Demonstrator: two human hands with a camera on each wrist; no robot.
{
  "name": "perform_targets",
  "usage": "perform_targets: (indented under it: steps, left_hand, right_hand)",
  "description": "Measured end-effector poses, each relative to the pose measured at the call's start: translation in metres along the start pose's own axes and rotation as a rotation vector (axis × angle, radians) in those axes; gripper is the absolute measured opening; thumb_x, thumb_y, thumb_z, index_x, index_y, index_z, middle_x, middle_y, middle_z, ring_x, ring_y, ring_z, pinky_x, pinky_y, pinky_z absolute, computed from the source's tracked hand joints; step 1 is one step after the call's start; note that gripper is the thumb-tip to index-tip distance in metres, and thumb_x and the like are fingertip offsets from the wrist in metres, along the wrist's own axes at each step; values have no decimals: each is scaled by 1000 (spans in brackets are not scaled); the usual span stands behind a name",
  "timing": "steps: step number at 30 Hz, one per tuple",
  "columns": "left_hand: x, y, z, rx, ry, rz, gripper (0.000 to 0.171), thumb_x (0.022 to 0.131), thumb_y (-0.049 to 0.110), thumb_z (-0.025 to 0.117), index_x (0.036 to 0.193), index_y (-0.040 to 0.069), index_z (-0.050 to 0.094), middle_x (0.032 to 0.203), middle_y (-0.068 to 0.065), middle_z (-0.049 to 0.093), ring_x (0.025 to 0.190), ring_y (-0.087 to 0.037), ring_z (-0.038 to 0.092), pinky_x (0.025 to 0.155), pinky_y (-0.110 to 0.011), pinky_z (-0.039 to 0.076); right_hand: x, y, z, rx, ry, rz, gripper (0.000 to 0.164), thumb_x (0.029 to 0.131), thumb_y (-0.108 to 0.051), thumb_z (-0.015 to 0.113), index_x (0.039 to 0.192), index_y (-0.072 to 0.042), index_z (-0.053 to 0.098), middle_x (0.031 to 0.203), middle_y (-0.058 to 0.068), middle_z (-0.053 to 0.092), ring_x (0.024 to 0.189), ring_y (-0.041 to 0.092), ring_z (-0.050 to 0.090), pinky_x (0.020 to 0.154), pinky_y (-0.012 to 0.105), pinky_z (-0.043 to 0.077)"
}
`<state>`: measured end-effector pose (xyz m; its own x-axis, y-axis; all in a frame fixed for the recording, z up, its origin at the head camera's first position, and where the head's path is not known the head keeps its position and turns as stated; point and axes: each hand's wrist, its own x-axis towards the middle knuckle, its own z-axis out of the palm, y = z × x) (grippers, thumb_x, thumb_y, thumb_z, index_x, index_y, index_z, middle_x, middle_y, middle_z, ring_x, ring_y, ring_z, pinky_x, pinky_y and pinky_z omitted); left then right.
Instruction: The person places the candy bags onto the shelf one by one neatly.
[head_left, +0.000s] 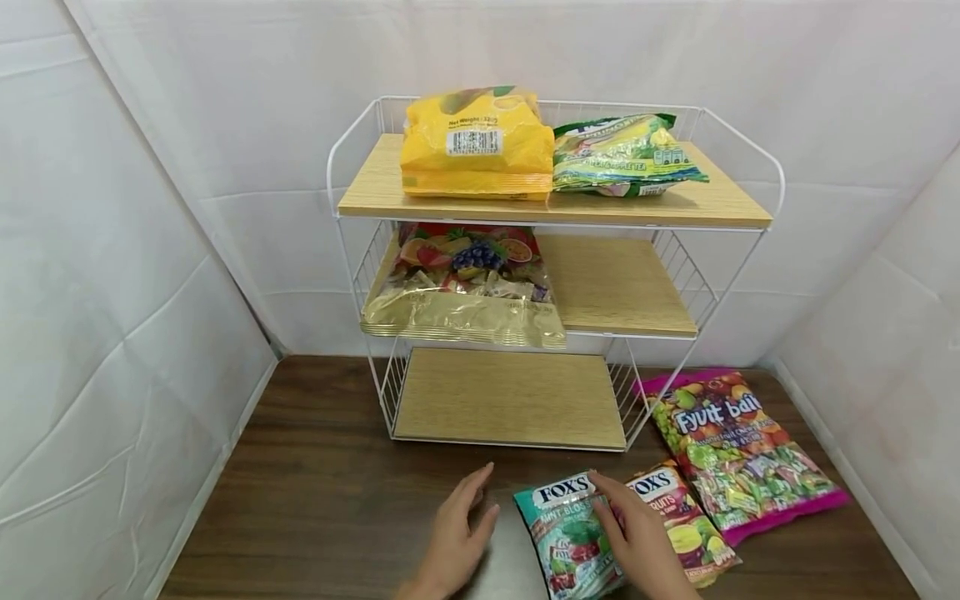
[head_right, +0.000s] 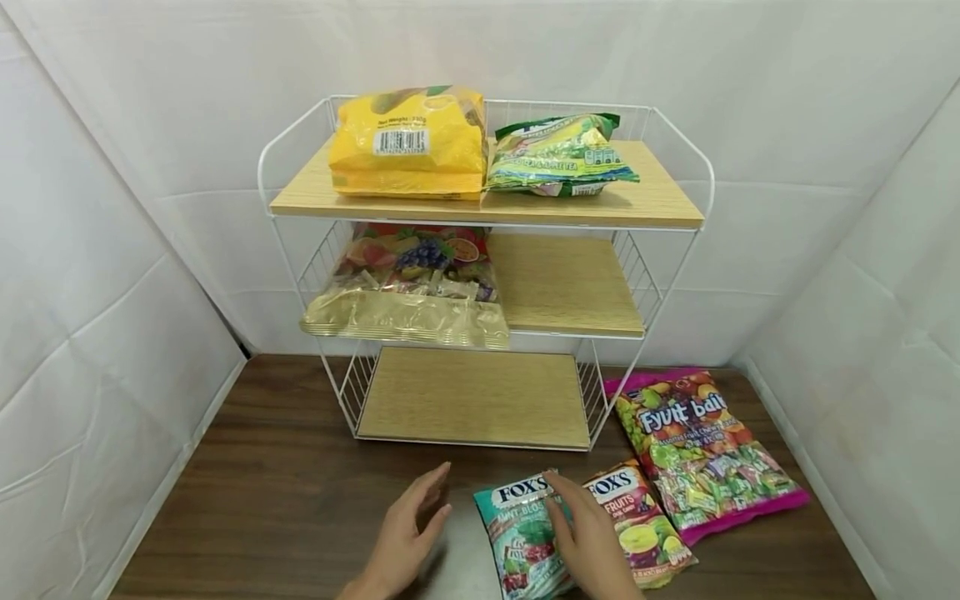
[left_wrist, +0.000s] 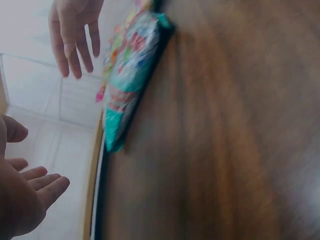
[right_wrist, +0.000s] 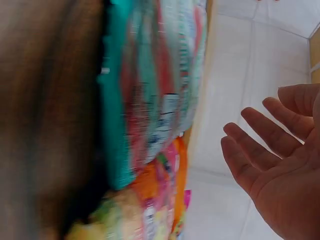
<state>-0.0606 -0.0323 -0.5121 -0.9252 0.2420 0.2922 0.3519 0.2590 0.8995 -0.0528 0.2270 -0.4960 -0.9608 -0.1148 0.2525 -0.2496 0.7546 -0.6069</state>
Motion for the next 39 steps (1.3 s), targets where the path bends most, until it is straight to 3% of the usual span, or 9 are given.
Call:
perform_targets:
  steps: [4,8,12,15,19,26,31,39]
  left_hand:
    - [-8,-1,8,-1,-74,-58,48,96,9,58,141,0,44,137,-20,48,124,-35,47,97,-39,44]
    - [-15,-4,14,67,-152,-76,47,93,8,60,136,-7,47,133,-22,52,122,-37,49,97,-39,45]
    - [-20,-4,17,83,-268,-165,50,93,15,62,136,-5,48,133,-21,53,122,-35,50,97,-40,44]
    - [-22,-5,20,51,-308,-233,50,93,17,63,136,-4,49,134,-20,52,123,-35,49,97,-38,45]
    - [-23,-7,23,49,-326,-245,49,93,17,63,134,-6,50,133,-21,52,122,-36,49,96,-38,45]
    - [-20,-13,34,120,-454,-276,53,93,24,61,137,-3,49,139,-16,49,129,-26,44,103,-38,38]
    - [-18,-13,40,140,-458,-310,56,93,27,62,139,-1,47,142,-14,46,131,-26,42,103,-40,38]
    - [-22,-15,54,147,-395,-286,67,93,36,61,144,-1,40,148,-16,37,132,-33,40,99,-44,42]
  right_hand:
    - [-11,6,4,25,-45,96,37,92,-8,63,130,-9,60,121,7,63,103,26,63,81,41,52]
    - [-23,12,6,28,-85,161,39,92,-9,63,131,-10,59,122,8,62,103,27,62,81,41,52]
    - [-33,16,5,23,-104,250,40,93,-12,62,133,-9,57,124,12,61,109,31,60,87,45,49]
    - [-37,17,5,42,-128,307,42,93,-14,62,135,-10,56,126,13,60,109,32,59,87,44,49]
    - [-38,16,6,53,-146,320,44,93,-15,62,136,-9,55,125,14,60,106,33,60,84,44,50]
    - [-36,20,7,3,-203,347,49,93,-22,62,136,0,51,125,23,57,109,40,57,86,49,48]
    - [-35,24,9,37,-254,365,55,92,-26,64,137,2,50,124,24,57,107,41,58,84,50,49]
    - [-37,19,14,31,-307,422,65,90,-41,63,141,-3,47,131,28,52,114,47,51,88,56,45]
